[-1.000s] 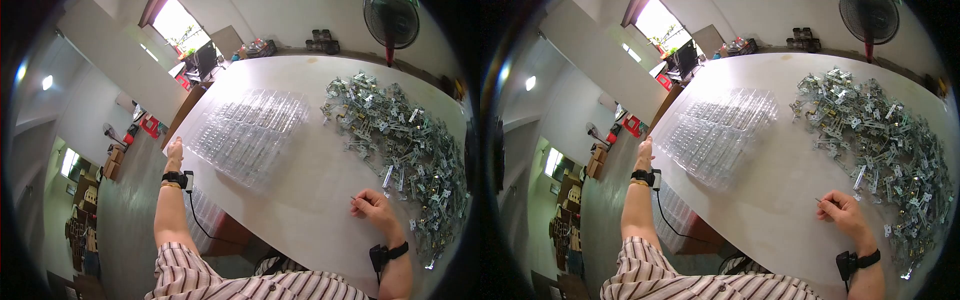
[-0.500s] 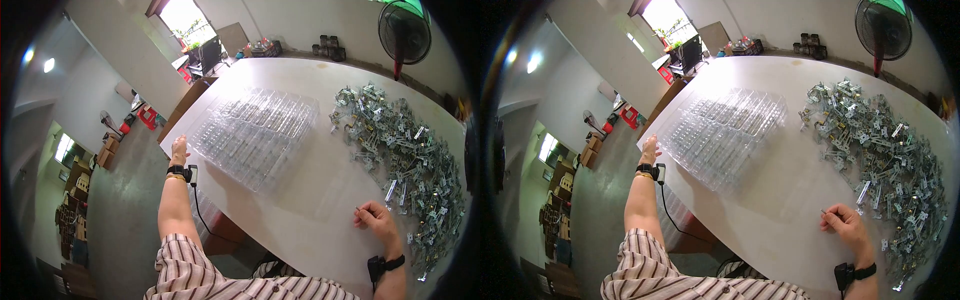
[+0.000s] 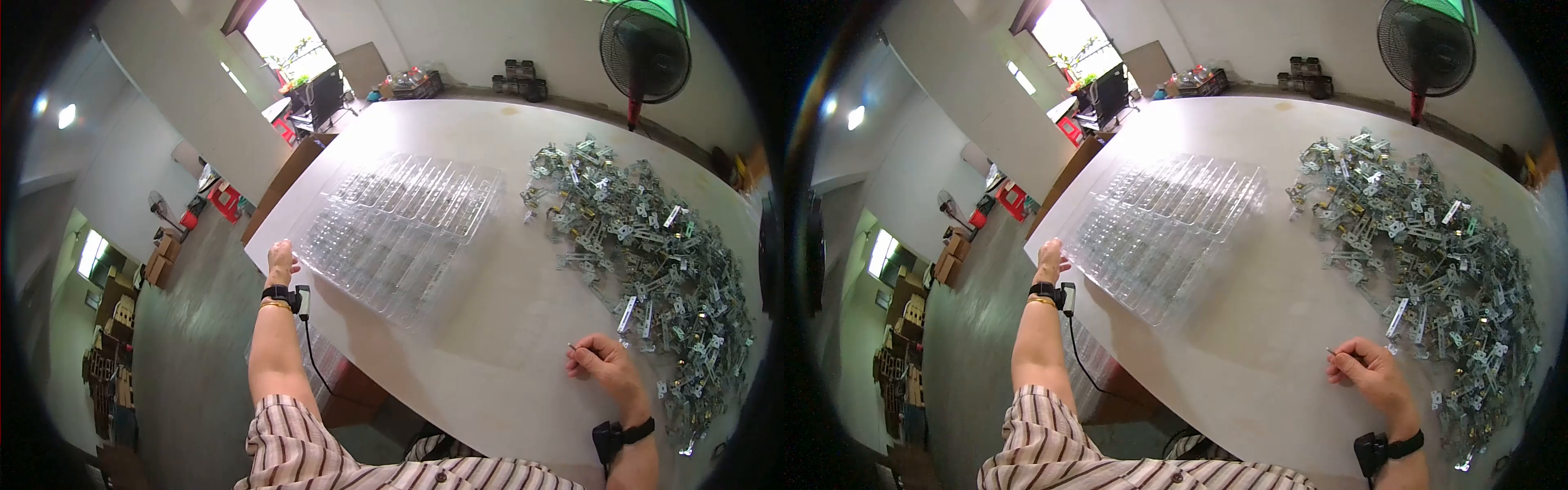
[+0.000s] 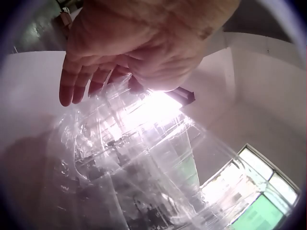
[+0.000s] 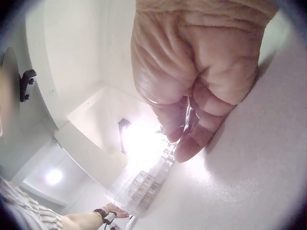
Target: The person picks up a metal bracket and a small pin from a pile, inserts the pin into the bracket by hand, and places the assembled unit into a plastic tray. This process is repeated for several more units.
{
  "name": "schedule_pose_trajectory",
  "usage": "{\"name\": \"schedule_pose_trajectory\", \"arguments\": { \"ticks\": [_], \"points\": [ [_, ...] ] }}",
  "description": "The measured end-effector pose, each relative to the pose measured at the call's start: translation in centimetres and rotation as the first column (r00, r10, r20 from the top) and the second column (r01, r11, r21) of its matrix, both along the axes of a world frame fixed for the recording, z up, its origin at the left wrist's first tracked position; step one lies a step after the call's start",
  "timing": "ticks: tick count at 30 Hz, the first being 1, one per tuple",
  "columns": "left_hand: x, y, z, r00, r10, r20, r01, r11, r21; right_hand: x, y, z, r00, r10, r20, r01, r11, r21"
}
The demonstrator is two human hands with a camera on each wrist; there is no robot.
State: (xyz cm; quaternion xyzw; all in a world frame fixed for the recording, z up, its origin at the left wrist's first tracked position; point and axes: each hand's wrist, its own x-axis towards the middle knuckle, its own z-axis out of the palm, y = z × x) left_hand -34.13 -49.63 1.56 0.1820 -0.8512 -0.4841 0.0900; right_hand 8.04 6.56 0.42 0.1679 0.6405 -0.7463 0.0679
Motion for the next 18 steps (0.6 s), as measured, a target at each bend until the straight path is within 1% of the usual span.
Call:
{"name": "schedule_pose_trajectory", "arguments": {
  "ticks": [1, 3, 4, 6, 7, 8, 9, 11, 12, 13, 15, 16, 17, 18],
  "points": [
    [-0.2, 0.1, -0.3, 1.0, 0.02, 0.003, -0.02, 1.0, 0.021, 0.0, 0.0, 0.1, 1.0, -0.015, 0.001, 0.015, 1.0, 0.003],
    [0.1, 0.3, -0.2, 1.0, -0.008, -0.029, 0.008, 1.0, 0.009, 0.0, 0.1, 0.2, 1.0, 0.025, 0.014, -0.025, 0.999, 0.028],
    [-0.1, 0.0, -0.5, 1.0, -0.02, -0.024, 0.02, 0.999, 0.025, 0.0, 0.1, 0.0, 1.0, 0.006, 0.018, -0.006, 0.999, 0.034],
    [-0.8, -1.2, -0.8, 0.999, -0.035, -0.008, 0.036, 0.998, 0.048, 0.1, 0.2, -0.4, 0.999, 0.033, -0.018, -0.033, 0.999, 0.002],
    [-1.1, -1.4, -0.8, 0.999, -0.037, 0.002, 0.037, 0.998, 0.054, 0.1, 0.3, -0.3, 1.0, 0.015, -0.015, -0.015, 1.0, 0.005],
    [-1.5, -1.4, -1.0, 0.999, 0.036, 0.001, -0.036, 0.999, -0.001, 0.1, 0.3, -0.1, 0.999, 0.034, -0.016, -0.034, 0.999, -0.001],
    [-1.4, -1.2, -0.7, 1.0, 0.02, 0.002, -0.02, 1.0, -0.003, 0.2, 0.3, 0.0, 0.998, 0.053, -0.018, -0.053, 0.999, -0.009],
    [-1.3, -1.1, 0.1, 0.997, 0.042, -0.069, -0.057, 0.97, -0.238, 0.2, 0.3, 0.1, 0.998, 0.053, -0.027, -0.054, 0.998, -0.014],
    [-1.4, -1.1, 0.9, 0.998, 0.018, -0.055, -0.035, 0.947, -0.319, 0.2, 0.3, 0.1, 0.997, 0.069, -0.037, -0.07, 0.997, -0.017],
    [-2.4, -1.7, 0.9, 0.998, 0.007, -0.056, -0.025, 0.947, -0.32, 0.2, 0.4, 0.0, 0.998, 0.059, -0.038, -0.059, 0.998, -0.019],
    [-4.0, -2.1, 0.8, 0.979, -0.01, -0.204, -0.085, 0.888, -0.451, 0.3, 0.4, -0.3, 0.994, 0.092, -0.057, -0.091, 0.996, 0.014],
    [-2.0, 0.8, 2.9, 0.962, -0.04, -0.27, -0.093, 0.882, -0.462, 0.3, 0.4, -0.2, 0.995, 0.08, -0.06, -0.079, 0.997, 0.013],
    [-0.7, 3.1, 4.5, 0.96, -0.051, -0.274, -0.085, 0.883, -0.462, 0.3, 0.4, 0.1, 0.994, 0.095, -0.059, -0.094, 0.995, 0.021],
    [0.3, 5.1, 5.8, 0.942, -0.113, -0.315, -0.04, 0.896, -0.442, 0.4, 0.4, 0.2, 0.992, 0.11, -0.058, -0.108, 0.994, 0.029]
  ]
}}
